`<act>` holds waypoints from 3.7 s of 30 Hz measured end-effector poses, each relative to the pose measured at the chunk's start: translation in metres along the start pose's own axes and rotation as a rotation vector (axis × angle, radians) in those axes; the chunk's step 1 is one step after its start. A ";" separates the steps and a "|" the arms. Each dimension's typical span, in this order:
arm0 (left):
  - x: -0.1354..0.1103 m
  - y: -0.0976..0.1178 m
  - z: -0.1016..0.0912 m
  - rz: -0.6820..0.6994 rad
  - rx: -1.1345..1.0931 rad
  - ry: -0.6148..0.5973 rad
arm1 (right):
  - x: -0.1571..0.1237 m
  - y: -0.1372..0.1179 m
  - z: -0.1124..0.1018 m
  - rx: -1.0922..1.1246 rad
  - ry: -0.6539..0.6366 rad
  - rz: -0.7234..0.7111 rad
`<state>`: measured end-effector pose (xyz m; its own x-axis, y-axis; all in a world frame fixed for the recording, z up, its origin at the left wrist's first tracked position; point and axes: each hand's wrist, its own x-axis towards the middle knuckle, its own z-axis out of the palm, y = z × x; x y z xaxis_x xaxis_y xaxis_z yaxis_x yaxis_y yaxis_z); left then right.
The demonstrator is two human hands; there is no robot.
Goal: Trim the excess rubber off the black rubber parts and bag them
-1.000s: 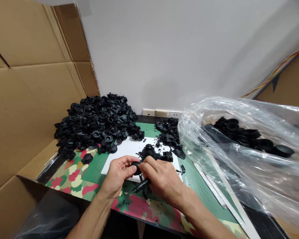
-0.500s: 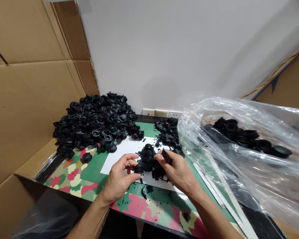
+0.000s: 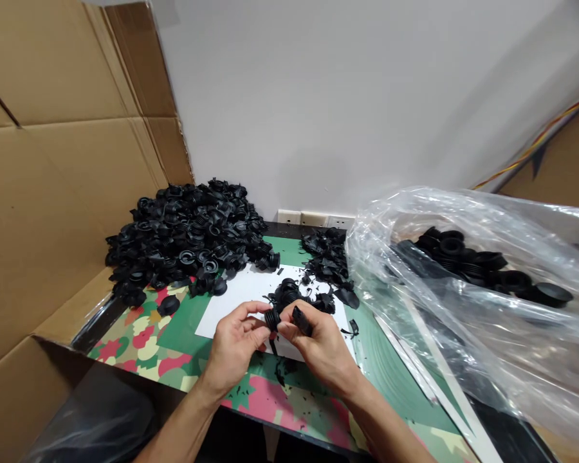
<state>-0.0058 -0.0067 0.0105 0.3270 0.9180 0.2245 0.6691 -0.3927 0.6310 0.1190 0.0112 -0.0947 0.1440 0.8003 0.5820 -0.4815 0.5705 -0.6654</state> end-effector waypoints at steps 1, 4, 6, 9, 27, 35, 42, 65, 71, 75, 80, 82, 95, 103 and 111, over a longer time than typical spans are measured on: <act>-0.001 0.000 0.001 -0.015 -0.033 -0.052 | 0.000 0.001 0.001 0.039 -0.014 0.057; -0.005 -0.001 0.002 -0.020 -0.065 -0.127 | -0.001 0.003 0.003 0.104 -0.026 0.172; -0.005 -0.002 0.002 -0.031 -0.059 -0.101 | -0.002 0.003 0.005 0.084 -0.027 0.174; -0.002 -0.002 0.002 -0.016 -0.023 -0.060 | -0.002 0.000 0.006 0.059 -0.061 0.144; -0.002 -0.008 -0.013 -0.095 -0.593 -0.158 | 0.003 -0.008 -0.030 -0.300 0.191 0.294; -0.002 -0.009 -0.015 -0.088 -0.629 -0.163 | -0.001 -0.001 -0.027 -0.449 0.189 0.253; 0.000 -0.010 -0.015 -0.148 -0.639 -0.108 | -0.002 0.002 -0.027 -0.522 0.241 0.196; -0.001 -0.005 -0.012 -0.235 -0.617 0.025 | -0.010 -0.009 0.002 -0.147 0.036 0.201; 0.000 -0.005 -0.012 -0.239 -0.618 0.059 | -0.012 -0.007 0.011 -0.084 0.011 0.216; -0.003 -0.001 -0.005 -0.261 -0.564 0.113 | -0.014 -0.007 0.017 -0.043 -0.014 0.155; -0.004 0.008 0.004 -0.188 -0.307 0.161 | -0.013 -0.004 0.023 -0.151 0.063 -0.067; -0.004 0.009 0.005 -0.154 -0.213 0.190 | -0.012 -0.001 0.023 -0.039 0.078 0.040; -0.008 -0.001 0.000 0.235 0.197 0.114 | -0.005 0.000 0.026 0.390 0.146 0.483; -0.007 -0.001 -0.003 0.315 0.294 0.138 | -0.006 -0.001 0.024 0.369 0.147 0.470; -0.005 -0.012 0.004 0.094 -0.070 0.181 | -0.010 -0.001 0.036 0.578 0.256 0.547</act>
<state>-0.0132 -0.0070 -0.0010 0.2565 0.8749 0.4109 0.5909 -0.4783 0.6496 0.0872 -0.0042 -0.0832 -0.0808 0.9938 0.0760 -0.8983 -0.0396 -0.4376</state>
